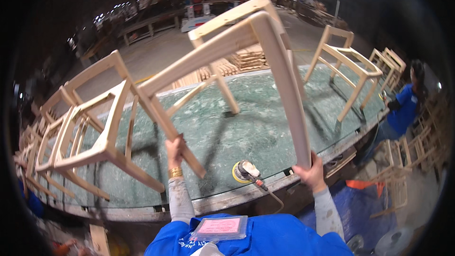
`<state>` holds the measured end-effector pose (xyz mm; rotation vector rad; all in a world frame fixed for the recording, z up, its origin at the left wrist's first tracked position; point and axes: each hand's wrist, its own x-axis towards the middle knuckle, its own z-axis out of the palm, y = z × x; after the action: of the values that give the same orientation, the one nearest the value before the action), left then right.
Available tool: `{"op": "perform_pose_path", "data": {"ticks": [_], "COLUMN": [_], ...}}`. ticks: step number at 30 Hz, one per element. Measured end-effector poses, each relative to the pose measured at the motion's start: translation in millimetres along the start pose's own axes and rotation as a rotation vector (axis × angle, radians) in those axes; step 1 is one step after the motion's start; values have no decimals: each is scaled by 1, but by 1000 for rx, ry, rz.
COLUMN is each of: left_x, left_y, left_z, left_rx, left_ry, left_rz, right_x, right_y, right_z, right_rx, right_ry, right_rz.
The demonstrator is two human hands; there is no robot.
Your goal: The person uses a handheld orbital sander to smooth the surfaces of wooden chair frames. They systematically sand the legs and backrests of multiple chairs, repositioning the frames as needed to access different areas.
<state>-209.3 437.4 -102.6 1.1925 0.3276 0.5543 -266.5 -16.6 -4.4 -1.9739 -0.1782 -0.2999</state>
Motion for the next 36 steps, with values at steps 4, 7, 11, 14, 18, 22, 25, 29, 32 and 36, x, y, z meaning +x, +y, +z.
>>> {"op": "perform_pose_path", "data": {"ticks": [4,7,11,14,18,22,25,29,32,36], "left_x": [-23,-56,-65,-56,-47,-53,-55,-57,-56,-67], "left_y": [77,141,156,158,161,159,153,149,149,147], "left_z": [-1,46,71,78,85,84,68,69,67,73], "left_rx": [232,483,627,622,611,600,600,553,564,615], "left_ry": [36,32,66,76,47,27,28,-13,1,31], "left_rz": [253,431,569,545,492,520,517,488,495,466], "right_x": [68,111,134,100,11,-24,-9,14,26,52], "right_y": [28,55,35,15,71,128,139,146,126,24], "right_z": [-14,-19,6,57,175,226,225,200,188,128], "right_rx": [338,458,-368,-274,-334,-829,-797,-524,-405,-145], "right_ry": [-190,-275,470,473,-216,-386,-483,-635,-580,-297], "right_rz": [66,168,-351,-600,-201,-229,-136,-90,66,-92]}}
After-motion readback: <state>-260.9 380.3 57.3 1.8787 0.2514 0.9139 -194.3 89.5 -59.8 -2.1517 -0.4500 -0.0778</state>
